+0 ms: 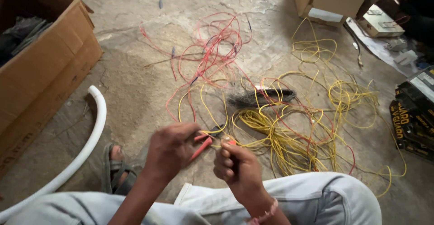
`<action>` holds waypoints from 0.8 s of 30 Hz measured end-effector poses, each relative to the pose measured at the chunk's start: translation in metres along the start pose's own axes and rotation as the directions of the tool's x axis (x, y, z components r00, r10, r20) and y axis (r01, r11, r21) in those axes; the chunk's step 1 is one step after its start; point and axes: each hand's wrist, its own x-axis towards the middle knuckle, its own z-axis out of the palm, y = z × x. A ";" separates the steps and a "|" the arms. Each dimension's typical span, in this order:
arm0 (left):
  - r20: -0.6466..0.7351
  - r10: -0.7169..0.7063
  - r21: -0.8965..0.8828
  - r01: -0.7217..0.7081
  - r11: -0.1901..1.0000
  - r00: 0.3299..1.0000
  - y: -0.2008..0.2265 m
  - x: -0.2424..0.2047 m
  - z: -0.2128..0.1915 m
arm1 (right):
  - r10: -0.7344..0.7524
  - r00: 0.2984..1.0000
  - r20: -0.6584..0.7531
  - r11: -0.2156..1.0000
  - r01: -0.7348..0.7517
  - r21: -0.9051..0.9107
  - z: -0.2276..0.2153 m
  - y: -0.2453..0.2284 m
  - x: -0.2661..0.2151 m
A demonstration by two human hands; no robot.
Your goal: The person sits on the floor and strips the insulation from yellow wires using pliers. They twist the exposed strands together and wrap the joint with yellow electrical tape. The person repeats this process on multiple wire ends.
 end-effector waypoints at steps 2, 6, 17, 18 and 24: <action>-0.025 -0.007 -0.011 0.007 1.000 1.000 -0.004 0.005 -0.005 | -0.080 0.997 -0.004 0.994 0.079 -0.070 0.003 -0.007 -0.002; 0.057 -0.120 -0.055 0.123 0.991 0.991 -0.002 0.003 -0.006 | -0.555 0.831 0.044 0.462 0.352 -0.814 0.030 -0.014 -0.004; 0.139 -0.174 -0.064 0.184 0.981 0.975 0.017 0.000 0.005 | -0.670 0.673 0.314 -0.125 0.314 -0.941 0.032 -0.017 -0.010; 0.089 -0.140 -0.068 0.146 0.987 0.986 0.016 -0.001 0.006 | -0.571 0.808 0.142 0.237 0.328 -0.914 0.023 -0.014 -0.005; 0.062 -0.109 0.001 0.109 0.994 0.992 0.002 -0.005 0.011 | -0.017 0.994 -0.109 0.941 -0.021 -0.338 -0.002 -0.007 0.008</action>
